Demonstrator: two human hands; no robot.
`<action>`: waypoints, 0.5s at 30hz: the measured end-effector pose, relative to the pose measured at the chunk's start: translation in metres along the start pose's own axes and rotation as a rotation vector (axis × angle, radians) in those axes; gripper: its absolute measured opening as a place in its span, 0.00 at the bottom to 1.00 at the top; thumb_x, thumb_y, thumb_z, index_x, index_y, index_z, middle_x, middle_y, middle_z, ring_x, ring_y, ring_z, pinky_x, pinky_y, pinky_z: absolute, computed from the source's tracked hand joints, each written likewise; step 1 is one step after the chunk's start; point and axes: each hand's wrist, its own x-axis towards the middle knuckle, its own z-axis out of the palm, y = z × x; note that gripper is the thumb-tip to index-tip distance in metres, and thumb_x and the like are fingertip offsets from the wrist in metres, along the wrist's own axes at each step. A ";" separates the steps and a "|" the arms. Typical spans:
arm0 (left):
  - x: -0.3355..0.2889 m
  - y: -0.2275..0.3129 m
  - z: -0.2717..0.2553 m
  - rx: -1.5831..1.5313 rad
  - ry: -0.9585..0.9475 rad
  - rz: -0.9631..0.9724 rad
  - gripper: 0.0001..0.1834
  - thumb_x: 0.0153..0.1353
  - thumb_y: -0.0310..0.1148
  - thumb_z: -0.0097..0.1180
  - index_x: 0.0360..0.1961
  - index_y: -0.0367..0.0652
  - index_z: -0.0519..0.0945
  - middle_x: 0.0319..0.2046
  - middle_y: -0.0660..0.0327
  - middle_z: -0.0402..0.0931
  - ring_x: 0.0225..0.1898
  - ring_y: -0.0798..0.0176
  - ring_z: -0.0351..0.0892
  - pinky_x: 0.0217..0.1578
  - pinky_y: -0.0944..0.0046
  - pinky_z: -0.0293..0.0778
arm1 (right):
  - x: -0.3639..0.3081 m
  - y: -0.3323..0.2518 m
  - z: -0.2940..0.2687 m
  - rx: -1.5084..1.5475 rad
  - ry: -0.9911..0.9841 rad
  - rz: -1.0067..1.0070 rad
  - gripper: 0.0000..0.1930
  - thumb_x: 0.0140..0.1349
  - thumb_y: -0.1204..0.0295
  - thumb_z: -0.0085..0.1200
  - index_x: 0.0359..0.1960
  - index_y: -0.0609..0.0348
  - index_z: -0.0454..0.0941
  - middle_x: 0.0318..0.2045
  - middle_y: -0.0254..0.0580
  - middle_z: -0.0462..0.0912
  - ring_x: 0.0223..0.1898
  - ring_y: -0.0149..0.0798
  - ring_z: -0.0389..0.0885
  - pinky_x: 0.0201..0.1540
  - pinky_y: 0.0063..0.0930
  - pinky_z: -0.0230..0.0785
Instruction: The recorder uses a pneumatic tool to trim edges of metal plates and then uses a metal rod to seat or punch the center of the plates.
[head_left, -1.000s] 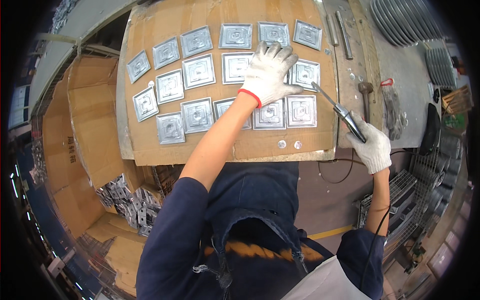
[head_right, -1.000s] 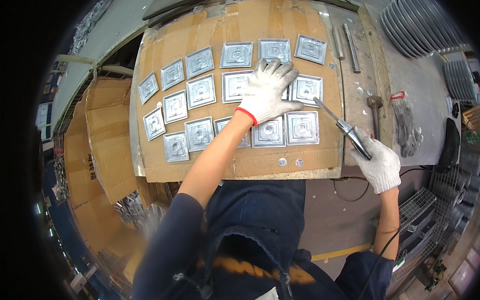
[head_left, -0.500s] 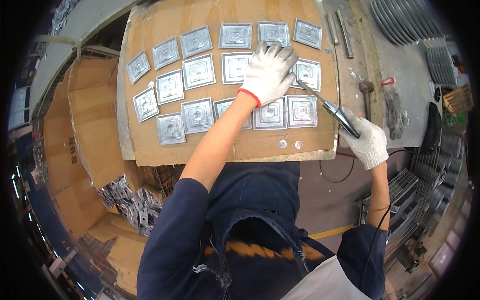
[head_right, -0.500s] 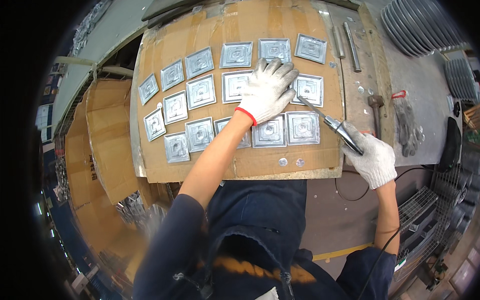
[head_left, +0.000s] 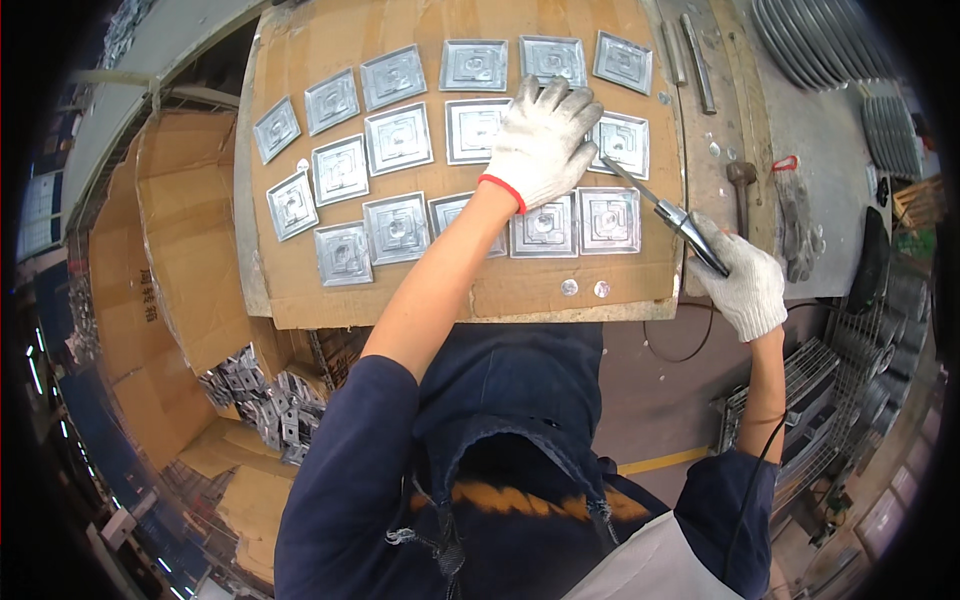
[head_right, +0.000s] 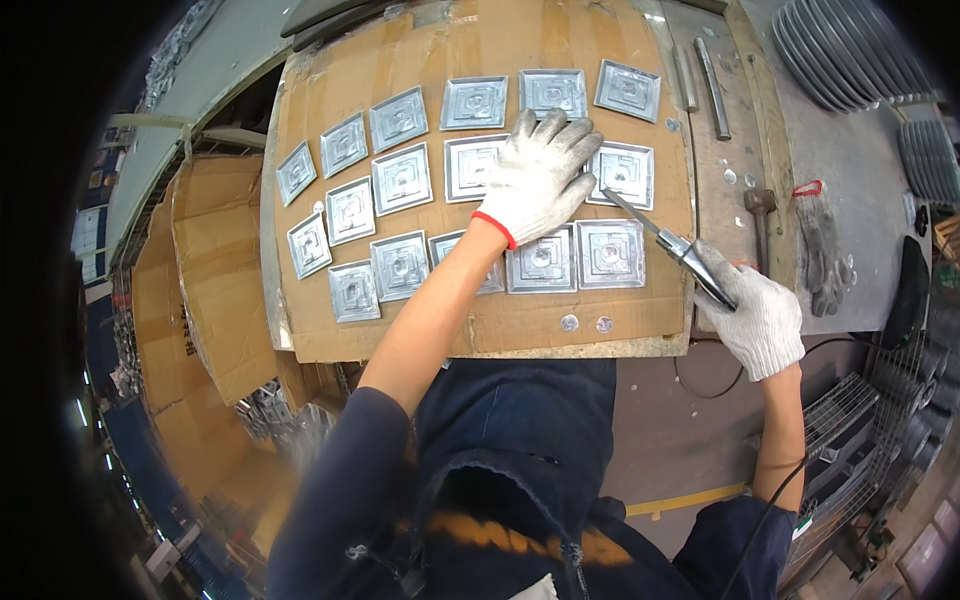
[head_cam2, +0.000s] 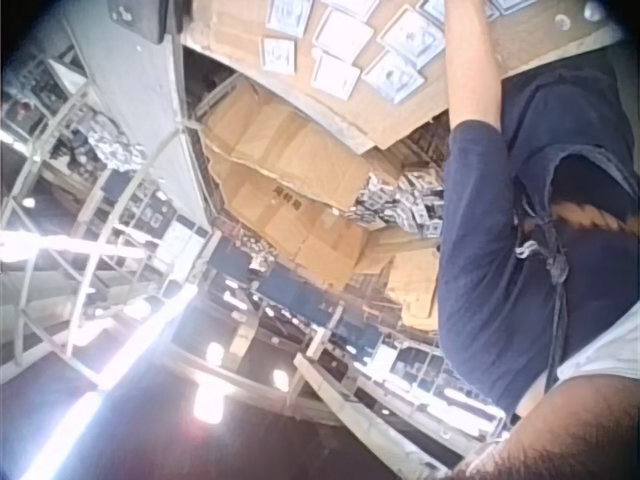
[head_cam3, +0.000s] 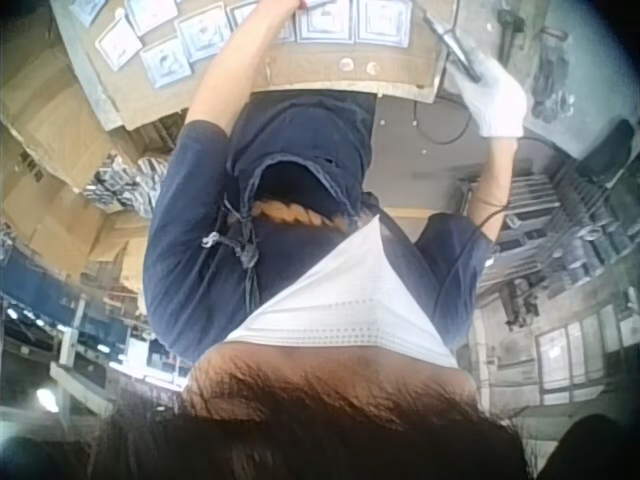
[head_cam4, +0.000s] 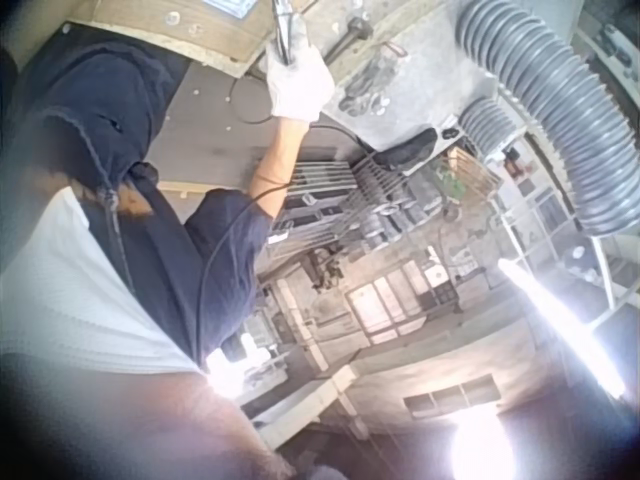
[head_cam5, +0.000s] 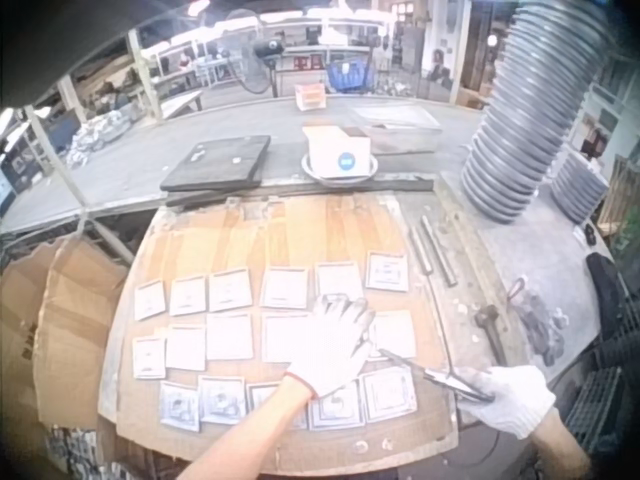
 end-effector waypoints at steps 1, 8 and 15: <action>0.000 0.000 0.001 -0.002 -0.004 0.003 0.24 0.65 0.42 0.60 0.59 0.40 0.83 0.61 0.57 0.80 0.65 0.49 0.74 0.70 0.40 0.64 | 0.003 -0.004 -0.001 -0.005 -0.032 0.019 0.32 0.60 0.57 0.73 0.68 0.32 0.84 0.35 0.40 0.88 0.37 0.50 0.89 0.41 0.41 0.82; 0.021 -0.012 0.003 -0.232 0.137 -0.124 0.23 0.69 0.44 0.58 0.61 0.50 0.86 0.67 0.51 0.80 0.70 0.41 0.74 0.73 0.36 0.64 | 0.008 0.016 -0.004 0.285 0.065 0.171 0.33 0.63 0.65 0.72 0.72 0.39 0.81 0.44 0.44 0.92 0.43 0.43 0.92 0.51 0.35 0.83; 0.112 -0.030 0.019 0.027 -0.031 -0.132 0.37 0.65 0.51 0.60 0.72 0.48 0.75 0.72 0.54 0.75 0.73 0.48 0.72 0.74 0.40 0.63 | 0.044 0.036 -0.002 0.639 0.082 0.281 0.32 0.71 0.60 0.68 0.76 0.49 0.77 0.36 0.36 0.89 0.33 0.23 0.83 0.37 0.22 0.75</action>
